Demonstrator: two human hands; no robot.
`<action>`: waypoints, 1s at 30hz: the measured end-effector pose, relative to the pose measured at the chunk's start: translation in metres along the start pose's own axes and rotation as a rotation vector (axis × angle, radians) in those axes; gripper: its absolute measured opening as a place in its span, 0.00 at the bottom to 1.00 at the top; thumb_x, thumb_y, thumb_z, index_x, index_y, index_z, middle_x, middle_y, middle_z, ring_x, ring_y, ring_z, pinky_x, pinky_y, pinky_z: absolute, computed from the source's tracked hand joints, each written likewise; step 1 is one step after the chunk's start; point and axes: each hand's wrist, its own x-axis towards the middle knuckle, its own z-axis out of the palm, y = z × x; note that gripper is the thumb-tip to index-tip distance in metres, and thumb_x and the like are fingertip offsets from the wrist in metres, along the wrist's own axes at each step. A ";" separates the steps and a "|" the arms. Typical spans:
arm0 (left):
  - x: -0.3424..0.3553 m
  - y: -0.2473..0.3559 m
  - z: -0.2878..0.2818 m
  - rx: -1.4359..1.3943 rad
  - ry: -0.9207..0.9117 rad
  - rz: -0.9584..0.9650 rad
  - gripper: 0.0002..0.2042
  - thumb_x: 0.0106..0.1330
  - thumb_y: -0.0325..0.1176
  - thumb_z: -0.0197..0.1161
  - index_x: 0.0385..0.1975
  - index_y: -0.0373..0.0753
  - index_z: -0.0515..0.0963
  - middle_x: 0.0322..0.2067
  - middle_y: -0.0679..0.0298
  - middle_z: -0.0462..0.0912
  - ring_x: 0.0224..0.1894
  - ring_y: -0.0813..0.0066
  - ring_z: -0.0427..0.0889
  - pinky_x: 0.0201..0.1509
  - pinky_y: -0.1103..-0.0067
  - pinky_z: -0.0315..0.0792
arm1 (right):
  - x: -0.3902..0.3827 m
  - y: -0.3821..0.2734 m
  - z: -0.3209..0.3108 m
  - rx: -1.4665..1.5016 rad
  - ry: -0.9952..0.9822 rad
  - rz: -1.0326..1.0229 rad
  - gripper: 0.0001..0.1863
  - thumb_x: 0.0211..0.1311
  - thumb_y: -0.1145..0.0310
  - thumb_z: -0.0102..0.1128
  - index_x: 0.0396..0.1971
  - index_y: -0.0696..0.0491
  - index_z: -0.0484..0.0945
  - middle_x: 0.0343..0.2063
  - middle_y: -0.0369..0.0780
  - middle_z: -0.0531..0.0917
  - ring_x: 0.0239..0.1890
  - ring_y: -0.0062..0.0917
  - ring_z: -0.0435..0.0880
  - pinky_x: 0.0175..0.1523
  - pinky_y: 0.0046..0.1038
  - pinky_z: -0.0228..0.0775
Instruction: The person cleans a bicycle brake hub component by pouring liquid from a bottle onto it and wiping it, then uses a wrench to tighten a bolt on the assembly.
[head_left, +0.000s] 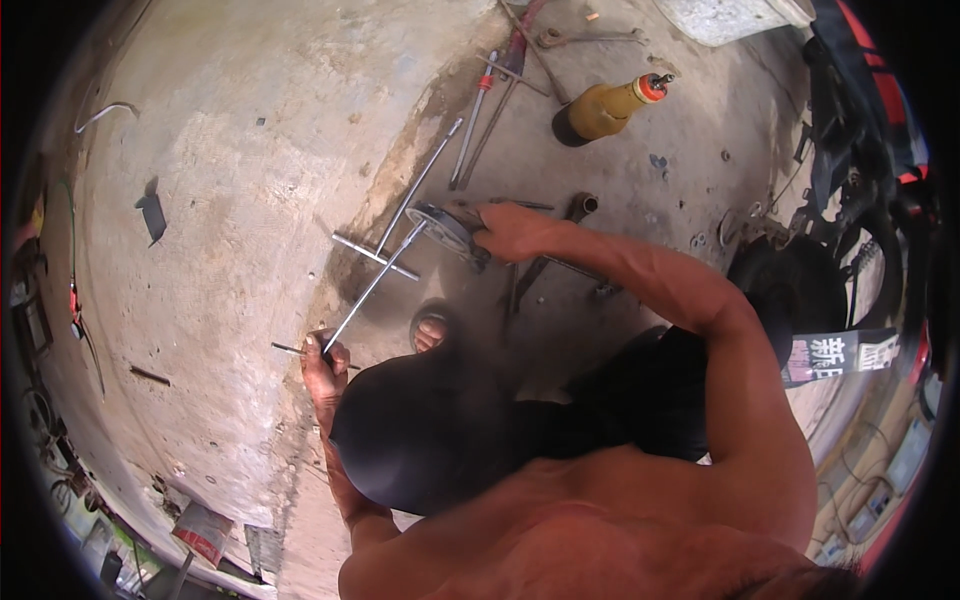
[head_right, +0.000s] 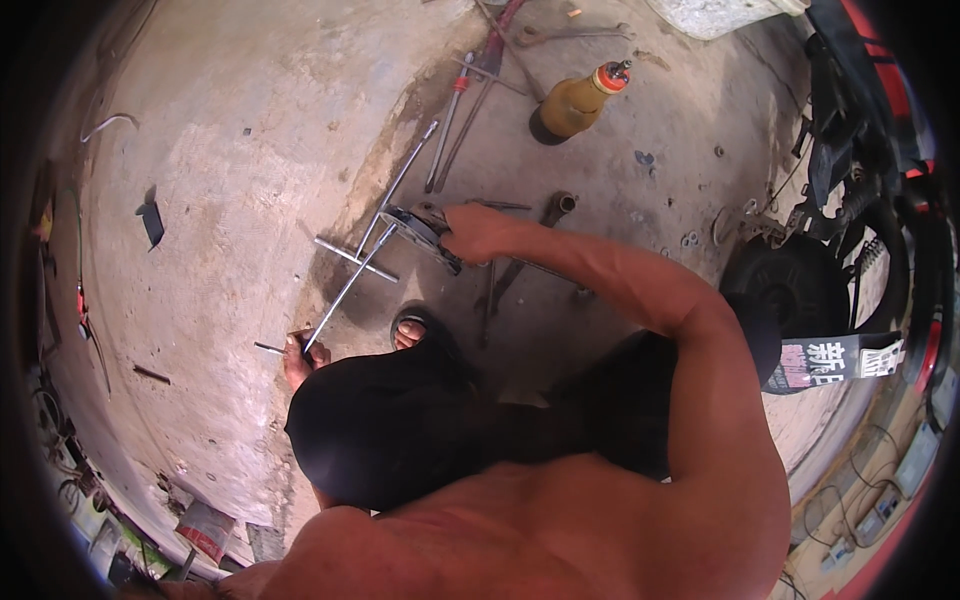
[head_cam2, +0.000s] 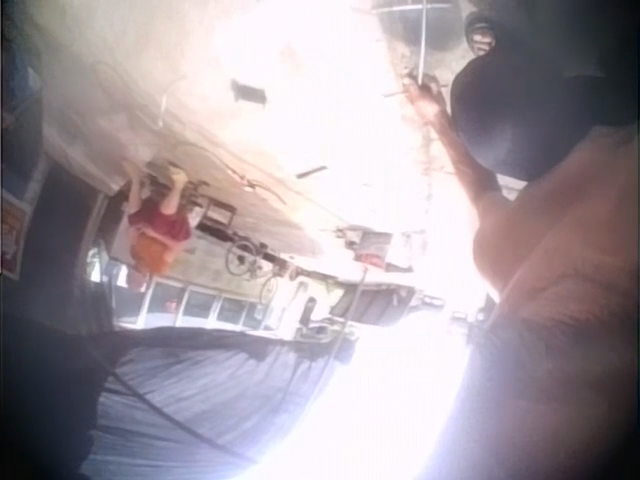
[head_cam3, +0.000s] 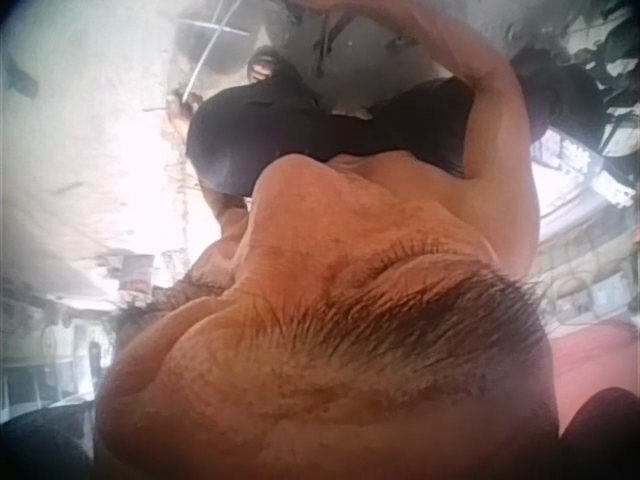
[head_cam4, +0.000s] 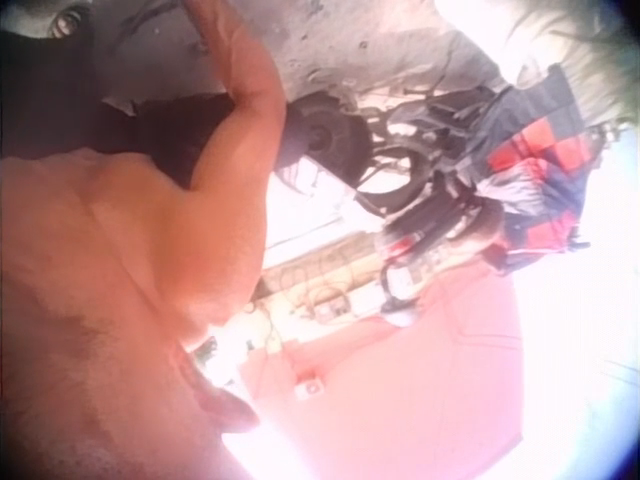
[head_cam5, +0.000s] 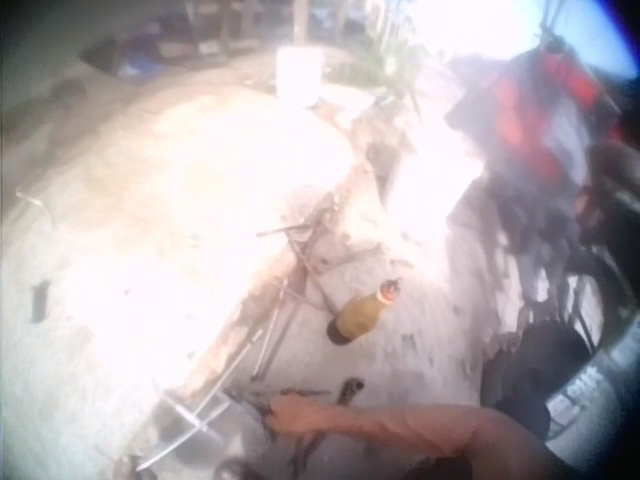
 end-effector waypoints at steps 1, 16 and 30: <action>0.001 -0.001 0.002 0.003 -0.003 -0.003 0.24 0.73 0.53 0.59 0.41 0.31 0.77 0.15 0.67 0.68 0.13 0.81 0.59 0.17 0.81 0.52 | 0.000 0.001 0.001 -0.043 0.034 0.002 0.17 0.64 0.62 0.55 0.40 0.63 0.78 0.30 0.53 0.86 0.36 0.44 0.87 0.46 0.41 0.77; -0.003 0.014 0.011 0.030 -0.022 0.018 0.23 0.74 0.51 0.58 0.43 0.31 0.76 0.16 0.66 0.69 0.14 0.80 0.60 0.17 0.81 0.52 | 0.013 0.023 0.002 -0.110 0.122 -0.055 0.17 0.66 0.59 0.57 0.41 0.60 0.78 0.37 0.57 0.83 0.44 0.53 0.82 0.50 0.47 0.73; -0.003 0.021 0.029 0.111 0.047 0.049 0.21 0.74 0.49 0.59 0.41 0.31 0.79 0.15 0.66 0.72 0.13 0.82 0.62 0.17 0.84 0.54 | 0.011 0.026 -0.005 -0.160 0.210 -0.159 0.20 0.64 0.59 0.57 0.44 0.62 0.78 0.41 0.59 0.83 0.48 0.54 0.81 0.54 0.45 0.72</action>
